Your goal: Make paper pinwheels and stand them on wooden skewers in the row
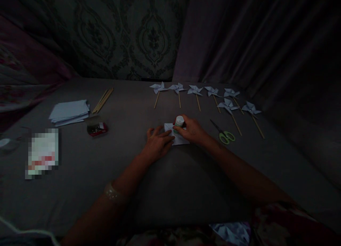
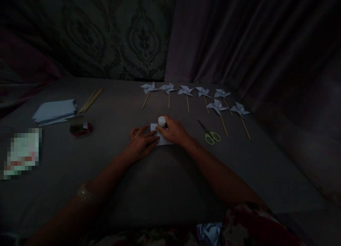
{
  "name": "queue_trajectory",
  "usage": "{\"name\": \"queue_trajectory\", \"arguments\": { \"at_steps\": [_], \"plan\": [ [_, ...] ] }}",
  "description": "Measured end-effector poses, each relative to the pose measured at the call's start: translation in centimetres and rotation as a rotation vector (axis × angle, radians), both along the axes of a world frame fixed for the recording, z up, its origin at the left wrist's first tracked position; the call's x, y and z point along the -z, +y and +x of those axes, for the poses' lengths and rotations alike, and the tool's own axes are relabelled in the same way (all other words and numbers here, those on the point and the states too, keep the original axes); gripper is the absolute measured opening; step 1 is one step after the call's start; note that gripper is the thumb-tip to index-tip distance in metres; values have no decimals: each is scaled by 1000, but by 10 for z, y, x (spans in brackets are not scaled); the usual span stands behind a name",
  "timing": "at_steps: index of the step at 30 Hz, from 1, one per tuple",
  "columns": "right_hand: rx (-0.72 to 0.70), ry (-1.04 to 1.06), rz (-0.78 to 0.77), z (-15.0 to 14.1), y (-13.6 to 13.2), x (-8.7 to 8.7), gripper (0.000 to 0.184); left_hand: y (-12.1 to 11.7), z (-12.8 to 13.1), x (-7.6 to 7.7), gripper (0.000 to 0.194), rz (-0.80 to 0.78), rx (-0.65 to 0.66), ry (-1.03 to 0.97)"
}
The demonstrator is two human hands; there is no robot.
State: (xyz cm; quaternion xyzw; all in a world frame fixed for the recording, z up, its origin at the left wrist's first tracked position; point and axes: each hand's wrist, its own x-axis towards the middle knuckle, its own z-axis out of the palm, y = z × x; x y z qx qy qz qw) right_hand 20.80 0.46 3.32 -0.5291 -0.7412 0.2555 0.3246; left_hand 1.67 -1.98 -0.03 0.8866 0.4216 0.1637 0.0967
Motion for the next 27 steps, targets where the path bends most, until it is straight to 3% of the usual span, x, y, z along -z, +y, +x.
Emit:
{"name": "queue_trajectory", "arguments": {
  "at_steps": [4,9,12,18,27],
  "plan": [
    [-183,75,-88,7,9,-9,15,1,0,2,28,0,-4,-12],
    [-501,212,-348,19,32,-26,16,1,-1,2,29,-5,-4,7],
    [-570,209,-424,21,38,-27,18,1,-1,0,30,-13,-5,7],
    [-314,186,-215,16,19,-12,17,2,0,2,28,3,-7,-6],
    [99,-134,58,-1,3,-3,31,2,1,0,30,26,2,33]
  ]
}}
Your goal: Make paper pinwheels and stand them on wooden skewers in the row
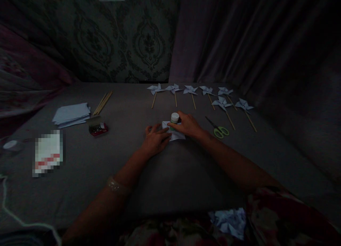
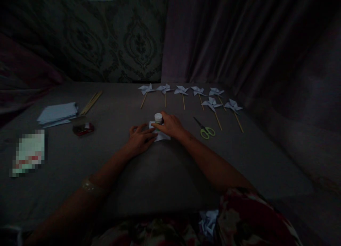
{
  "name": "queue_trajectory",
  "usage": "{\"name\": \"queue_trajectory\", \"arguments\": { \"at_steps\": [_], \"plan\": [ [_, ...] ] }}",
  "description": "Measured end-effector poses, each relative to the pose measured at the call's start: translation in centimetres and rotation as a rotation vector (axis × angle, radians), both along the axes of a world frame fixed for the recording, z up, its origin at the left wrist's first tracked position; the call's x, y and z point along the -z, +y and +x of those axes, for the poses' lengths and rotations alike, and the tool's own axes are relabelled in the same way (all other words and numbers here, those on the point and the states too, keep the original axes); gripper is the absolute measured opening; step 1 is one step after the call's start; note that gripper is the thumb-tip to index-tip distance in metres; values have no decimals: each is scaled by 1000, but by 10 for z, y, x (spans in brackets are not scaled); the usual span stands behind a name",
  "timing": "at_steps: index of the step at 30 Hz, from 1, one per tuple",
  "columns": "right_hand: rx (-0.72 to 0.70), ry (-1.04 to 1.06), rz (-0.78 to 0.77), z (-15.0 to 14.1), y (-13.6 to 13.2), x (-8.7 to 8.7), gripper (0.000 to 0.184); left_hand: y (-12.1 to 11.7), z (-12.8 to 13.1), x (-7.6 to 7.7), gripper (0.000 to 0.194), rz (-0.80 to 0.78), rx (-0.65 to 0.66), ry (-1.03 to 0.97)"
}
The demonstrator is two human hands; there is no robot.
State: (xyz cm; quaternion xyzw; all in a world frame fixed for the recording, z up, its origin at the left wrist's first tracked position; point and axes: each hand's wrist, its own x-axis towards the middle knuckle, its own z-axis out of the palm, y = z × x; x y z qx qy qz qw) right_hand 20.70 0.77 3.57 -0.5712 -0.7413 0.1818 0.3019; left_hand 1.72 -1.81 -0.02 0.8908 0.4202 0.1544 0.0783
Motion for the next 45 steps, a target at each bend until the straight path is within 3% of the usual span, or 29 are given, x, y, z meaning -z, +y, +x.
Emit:
{"name": "queue_trajectory", "arguments": {
  "at_steps": [2,4,7,9,14,17,19,22,25,29,33,36,41,43,45],
  "plan": [
    [107,30,21,0,2,2,36,-1,0,-1,31,9,4,16],
    [231,217,35,6,6,0,38,-2,0,-2,31,12,6,21],
    [385,768,77,21,5,-12,35,-1,0,-3,28,-7,5,-9],
    [377,1121,52,31,-2,-24,32,2,-1,-7,27,-22,-35,-91],
    [339,1547,-264,32,-27,-42,32,10,-4,-28,23,-133,-290,-636],
    [353,1660,-530,13,-37,-39,30,7,2,-39,31,-301,-271,-977],
    [343,1691,-659,-4,-40,-34,26,1,11,-42,42,-394,-214,-1099],
    [290,1704,-785,-29,-46,-26,20,-9,23,-41,51,-517,-164,-1210],
    [263,1702,-867,-45,-52,-19,19,-16,27,-37,47,-576,-147,-1274],
    [239,1579,-942,-50,-61,-13,23,-18,19,-34,41,-503,-217,-1218],
    [158,1258,-922,-41,-61,-7,26,-15,1,-35,40,-380,-323,-1140],
    [203,981,-691,-25,-52,2,29,-11,-15,-37,38,-286,-364,-1080],
    [132,495,43,5,-30,25,25,-2,-43,-33,33,-158,-444,-957],
    [168,393,166,14,-26,37,30,4,-55,-30,32,-108,-493,-914],
    [223,347,196,19,-25,47,32,12,-69,-29,29,-63,-555,-871]
  ]
}}
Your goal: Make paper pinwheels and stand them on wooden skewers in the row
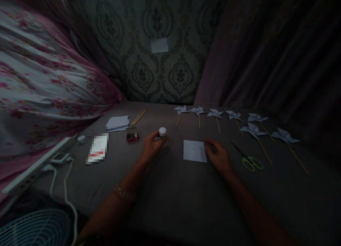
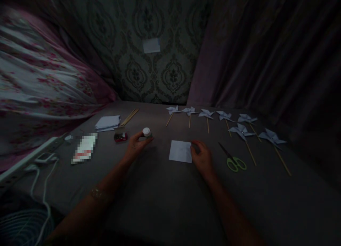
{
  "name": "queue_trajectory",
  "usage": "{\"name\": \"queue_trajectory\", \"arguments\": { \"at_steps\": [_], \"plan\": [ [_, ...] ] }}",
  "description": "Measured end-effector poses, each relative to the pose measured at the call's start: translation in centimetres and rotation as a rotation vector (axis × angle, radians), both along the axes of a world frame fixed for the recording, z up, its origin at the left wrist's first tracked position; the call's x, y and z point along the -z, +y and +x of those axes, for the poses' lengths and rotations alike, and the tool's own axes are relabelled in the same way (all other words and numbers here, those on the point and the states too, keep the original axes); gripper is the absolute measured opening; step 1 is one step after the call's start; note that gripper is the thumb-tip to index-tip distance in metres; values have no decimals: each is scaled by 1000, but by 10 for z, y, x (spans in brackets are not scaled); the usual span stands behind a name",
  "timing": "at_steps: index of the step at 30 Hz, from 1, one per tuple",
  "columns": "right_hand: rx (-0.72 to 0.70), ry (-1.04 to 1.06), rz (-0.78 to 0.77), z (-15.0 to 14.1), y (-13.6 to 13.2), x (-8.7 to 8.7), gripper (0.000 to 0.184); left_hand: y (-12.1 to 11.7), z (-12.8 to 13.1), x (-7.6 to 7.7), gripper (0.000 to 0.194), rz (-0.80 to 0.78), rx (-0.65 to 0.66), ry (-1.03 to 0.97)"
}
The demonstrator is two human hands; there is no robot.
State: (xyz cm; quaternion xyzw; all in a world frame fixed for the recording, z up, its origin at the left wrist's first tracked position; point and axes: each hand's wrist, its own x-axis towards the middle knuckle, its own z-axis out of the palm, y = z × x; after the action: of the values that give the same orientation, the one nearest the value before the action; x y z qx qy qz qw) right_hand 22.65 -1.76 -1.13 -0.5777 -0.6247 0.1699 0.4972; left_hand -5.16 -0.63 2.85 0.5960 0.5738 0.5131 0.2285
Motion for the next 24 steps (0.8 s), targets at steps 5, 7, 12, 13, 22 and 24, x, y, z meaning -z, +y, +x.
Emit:
{"name": "queue_trajectory", "arguments": {
  "at_steps": [5,7,12,13,22,24],
  "plan": [
    [95,-117,41,6,-6,11,33,21,-38,-6,31,-27,-153,-8],
    [106,-143,47,6,-8,11,31,27,-49,-9,30,-18,-193,-20],
    [84,-232,38,2,-12,12,28,37,-64,-9,30,-9,-250,7],
    [80,-241,37,1,-12,13,28,37,-66,-8,30,-12,-263,19],
    [70,-262,19,-2,-14,13,28,34,-66,1,28,-30,-315,204],
    [74,-275,11,-2,-14,14,28,36,-64,-1,27,-46,-336,248]
  ]
}}
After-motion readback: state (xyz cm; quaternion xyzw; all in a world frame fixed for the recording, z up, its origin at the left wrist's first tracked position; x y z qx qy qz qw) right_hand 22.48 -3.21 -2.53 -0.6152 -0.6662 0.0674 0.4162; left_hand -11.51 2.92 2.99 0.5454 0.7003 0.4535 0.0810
